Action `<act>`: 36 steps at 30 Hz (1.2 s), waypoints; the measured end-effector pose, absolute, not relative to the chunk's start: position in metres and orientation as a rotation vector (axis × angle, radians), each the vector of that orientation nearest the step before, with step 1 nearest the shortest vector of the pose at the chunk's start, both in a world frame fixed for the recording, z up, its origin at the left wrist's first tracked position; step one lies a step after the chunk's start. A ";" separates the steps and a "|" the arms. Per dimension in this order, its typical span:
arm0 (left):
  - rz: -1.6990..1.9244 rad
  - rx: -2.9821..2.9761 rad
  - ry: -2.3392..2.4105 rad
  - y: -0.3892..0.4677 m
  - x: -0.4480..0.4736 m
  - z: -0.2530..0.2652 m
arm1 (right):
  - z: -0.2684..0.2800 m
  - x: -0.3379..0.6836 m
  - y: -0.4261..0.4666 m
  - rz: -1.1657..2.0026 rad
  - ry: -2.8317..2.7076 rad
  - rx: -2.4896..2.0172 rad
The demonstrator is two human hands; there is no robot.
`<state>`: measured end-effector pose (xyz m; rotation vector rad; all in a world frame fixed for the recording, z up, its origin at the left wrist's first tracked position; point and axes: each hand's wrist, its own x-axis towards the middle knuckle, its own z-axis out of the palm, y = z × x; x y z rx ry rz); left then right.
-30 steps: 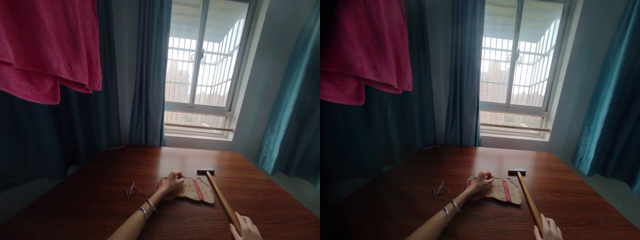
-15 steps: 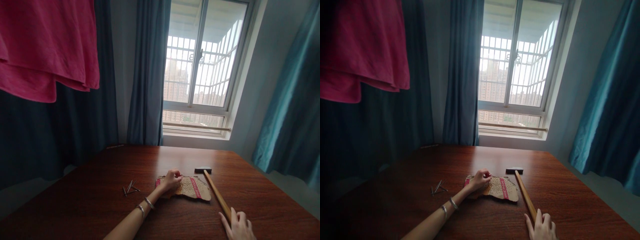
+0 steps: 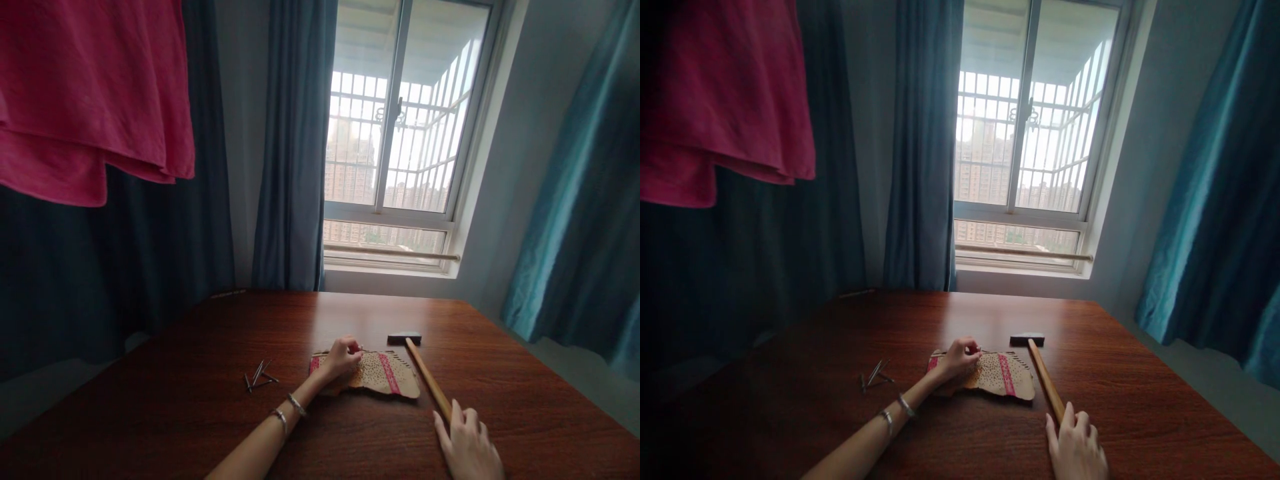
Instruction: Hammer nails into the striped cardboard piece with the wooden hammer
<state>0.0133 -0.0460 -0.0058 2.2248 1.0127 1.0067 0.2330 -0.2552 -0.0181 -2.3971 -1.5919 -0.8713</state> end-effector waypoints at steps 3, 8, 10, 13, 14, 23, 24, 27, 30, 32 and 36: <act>0.998 2.229 1.012 -0.046 0.014 -0.005 | -0.022 0.237 -0.254 -0.875 -1.635 -2.378; 0.998 2.228 1.017 -0.045 0.014 -0.007 | -0.024 0.247 -0.248 -0.587 -1.660 -2.395; 0.999 2.231 1.015 -0.044 0.014 -0.009 | -0.020 0.251 -0.245 -0.338 -1.648 -2.381; 1.009 2.243 1.002 -0.042 0.013 -0.011 | -0.010 0.258 -0.241 -0.007 -1.580 -2.247; 1.011 2.244 0.998 -0.041 0.013 -0.012 | -0.006 0.259 -0.240 0.085 -1.538 -2.180; 0.980 2.241 1.014 -0.044 0.012 -0.009 | 0.031 0.231 -0.242 1.118 -0.790 -1.469; 0.979 2.243 1.015 -0.045 0.012 -0.008 | 0.038 0.225 -0.245 1.237 -0.728 -1.379; 0.977 2.250 1.002 -0.045 0.012 -0.008 | 0.055 0.210 -0.256 1.471 -0.623 -1.189; 0.974 2.247 1.003 -0.044 0.011 -0.009 | 0.064 0.200 -0.265 1.551 -0.604 -1.175; 0.966 2.248 1.011 -0.043 0.012 -0.010 | 0.065 0.195 -0.270 1.556 -0.630 -1.220; 0.955 2.260 1.016 -0.042 0.012 -0.010 | 0.059 0.187 -0.277 1.526 -0.710 -1.275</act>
